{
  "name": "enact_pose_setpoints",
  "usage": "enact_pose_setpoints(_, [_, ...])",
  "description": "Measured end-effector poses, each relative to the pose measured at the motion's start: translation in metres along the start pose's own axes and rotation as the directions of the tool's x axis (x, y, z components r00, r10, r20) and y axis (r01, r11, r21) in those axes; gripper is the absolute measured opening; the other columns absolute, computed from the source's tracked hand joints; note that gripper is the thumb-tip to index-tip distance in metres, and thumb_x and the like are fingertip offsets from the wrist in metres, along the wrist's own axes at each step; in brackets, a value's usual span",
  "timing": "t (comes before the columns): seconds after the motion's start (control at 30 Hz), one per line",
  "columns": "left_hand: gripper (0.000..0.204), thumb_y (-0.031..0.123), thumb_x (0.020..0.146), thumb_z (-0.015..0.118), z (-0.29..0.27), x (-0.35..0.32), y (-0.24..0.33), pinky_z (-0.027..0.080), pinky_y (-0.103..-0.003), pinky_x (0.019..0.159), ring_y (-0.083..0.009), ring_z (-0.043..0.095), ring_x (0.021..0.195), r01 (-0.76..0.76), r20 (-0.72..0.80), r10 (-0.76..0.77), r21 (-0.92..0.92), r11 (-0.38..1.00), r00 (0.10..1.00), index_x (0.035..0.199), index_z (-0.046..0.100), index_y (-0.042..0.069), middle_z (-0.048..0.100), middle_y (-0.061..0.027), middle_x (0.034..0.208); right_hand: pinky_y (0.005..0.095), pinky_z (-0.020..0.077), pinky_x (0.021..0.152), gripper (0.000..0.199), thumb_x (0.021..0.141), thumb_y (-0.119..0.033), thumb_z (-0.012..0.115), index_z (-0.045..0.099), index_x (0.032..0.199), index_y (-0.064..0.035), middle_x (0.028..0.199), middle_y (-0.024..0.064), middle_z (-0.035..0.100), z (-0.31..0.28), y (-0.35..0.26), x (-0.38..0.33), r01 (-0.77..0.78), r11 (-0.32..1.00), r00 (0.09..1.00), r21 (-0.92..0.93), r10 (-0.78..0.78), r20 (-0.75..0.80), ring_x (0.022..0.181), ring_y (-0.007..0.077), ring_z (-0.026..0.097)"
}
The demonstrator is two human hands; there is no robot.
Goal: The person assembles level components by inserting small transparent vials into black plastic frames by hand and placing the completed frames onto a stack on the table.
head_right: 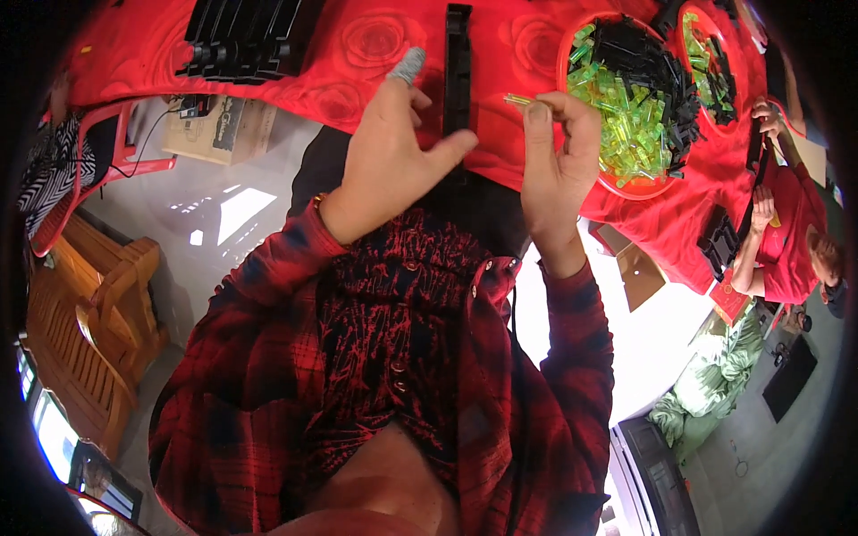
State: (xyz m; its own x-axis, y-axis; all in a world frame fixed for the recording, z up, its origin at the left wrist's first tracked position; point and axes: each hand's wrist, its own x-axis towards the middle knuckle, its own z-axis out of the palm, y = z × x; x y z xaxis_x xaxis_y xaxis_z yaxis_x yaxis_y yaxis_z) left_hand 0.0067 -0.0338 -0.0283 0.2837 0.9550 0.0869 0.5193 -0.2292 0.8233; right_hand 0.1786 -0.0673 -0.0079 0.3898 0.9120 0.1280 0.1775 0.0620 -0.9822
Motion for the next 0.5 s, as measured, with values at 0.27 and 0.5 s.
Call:
enact_pose_setpoints(0.27, [0.072, 0.027, 0.074, 0.081, 0.01, 0.001, 0.004, 0.053, -0.046, 0.077, -0.0406, 0.061, 0.094, 0.003, 0.053, -0.011, 0.141, 0.99, 0.999, 0.128, 0.046, -0.005, 0.057, -0.0211, 0.106, 0.0392, 0.0306, 0.097, 0.019, 0.085, -0.006, 0.066, 0.067, 0.102, -0.0144, 0.09, 0.0012, 0.067, 0.015, 0.007, 0.055, 0.637, 0.528, 0.768, -0.562, -0.499, 0.401, 0.095, 0.0193, 0.06])
enact_pose_setpoints(0.5, [0.051, 0.017, 0.076, 0.074, 0.007, 0.0, -0.002, 0.053, -0.047, 0.075, -0.0432, 0.061, 0.091, 0.04, 0.027, -0.041, 0.034, 0.999, 0.999, 0.119, 0.055, -0.003, 0.057, -0.0216, 0.105, 0.0458, 0.0301, 0.099, 0.015, 0.084, -0.009, 0.066, 0.066, 0.097, -0.0151, 0.082, -0.0023, 0.067, 0.026, 0.013, 0.075, 0.742, 0.358, 0.663, -0.567, -0.517, 0.541, 0.093, 0.0203, 0.059])
